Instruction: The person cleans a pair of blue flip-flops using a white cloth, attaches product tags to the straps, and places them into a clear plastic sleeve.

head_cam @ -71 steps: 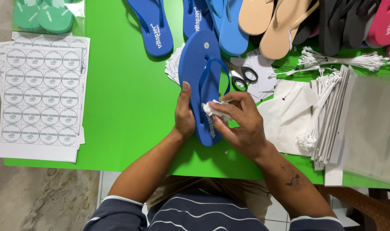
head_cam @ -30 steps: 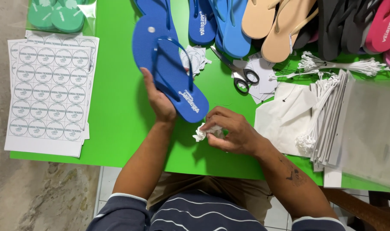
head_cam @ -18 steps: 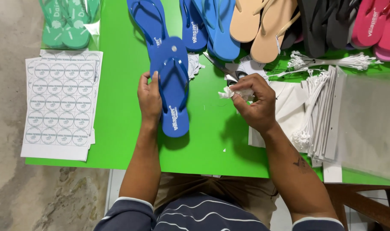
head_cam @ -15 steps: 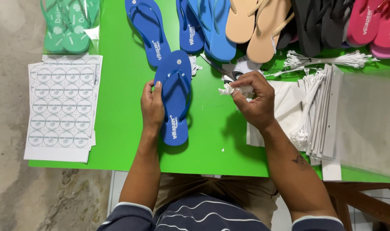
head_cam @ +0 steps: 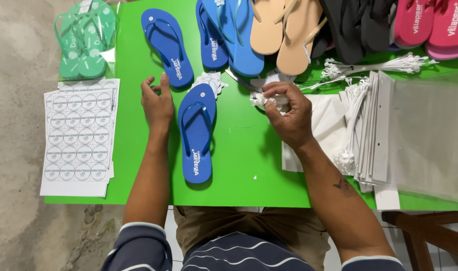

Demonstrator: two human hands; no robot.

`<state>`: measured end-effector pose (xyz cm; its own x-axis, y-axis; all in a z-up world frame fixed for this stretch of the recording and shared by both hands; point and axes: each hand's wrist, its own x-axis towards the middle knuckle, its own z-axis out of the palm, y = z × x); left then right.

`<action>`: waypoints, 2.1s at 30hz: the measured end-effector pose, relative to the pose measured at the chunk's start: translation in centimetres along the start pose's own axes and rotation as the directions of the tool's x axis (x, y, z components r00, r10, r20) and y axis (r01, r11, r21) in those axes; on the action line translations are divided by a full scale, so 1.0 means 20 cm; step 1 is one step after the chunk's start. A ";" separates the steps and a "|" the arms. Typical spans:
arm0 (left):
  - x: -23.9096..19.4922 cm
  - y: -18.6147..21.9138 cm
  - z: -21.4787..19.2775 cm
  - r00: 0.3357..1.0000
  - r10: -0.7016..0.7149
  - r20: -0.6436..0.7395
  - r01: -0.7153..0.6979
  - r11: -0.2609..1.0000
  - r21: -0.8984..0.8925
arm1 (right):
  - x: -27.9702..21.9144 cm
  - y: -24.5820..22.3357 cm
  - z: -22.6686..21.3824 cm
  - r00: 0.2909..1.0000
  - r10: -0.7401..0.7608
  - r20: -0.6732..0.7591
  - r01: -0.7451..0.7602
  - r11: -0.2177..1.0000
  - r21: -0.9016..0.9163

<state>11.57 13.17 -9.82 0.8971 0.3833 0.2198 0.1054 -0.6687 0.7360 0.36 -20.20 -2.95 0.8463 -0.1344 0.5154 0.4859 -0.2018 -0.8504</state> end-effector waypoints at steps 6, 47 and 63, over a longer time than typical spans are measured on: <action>0.20 0.27 0.09 0.987 -0.138 0.078 0.105 0.937 0.334 | -0.03 0.08 -0.02 0.985 0.132 -0.110 -0.142 0.987 -0.081; -0.63 0.67 0.06 0.722 0.225 0.655 0.560 0.367 -0.743 | -0.02 0.13 0.02 0.927 0.335 0.166 -0.368 0.898 0.241; -0.63 0.67 0.09 0.738 0.214 0.640 0.643 0.066 -0.763 | -0.01 0.12 0.08 0.925 0.312 0.219 -0.356 0.912 0.203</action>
<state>2.37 -1.81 -3.78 0.9591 -0.2682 -0.0902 0.2562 0.6881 0.6789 1.77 -19.08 -5.30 0.9818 0.0249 0.1881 0.1863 0.0604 -0.9806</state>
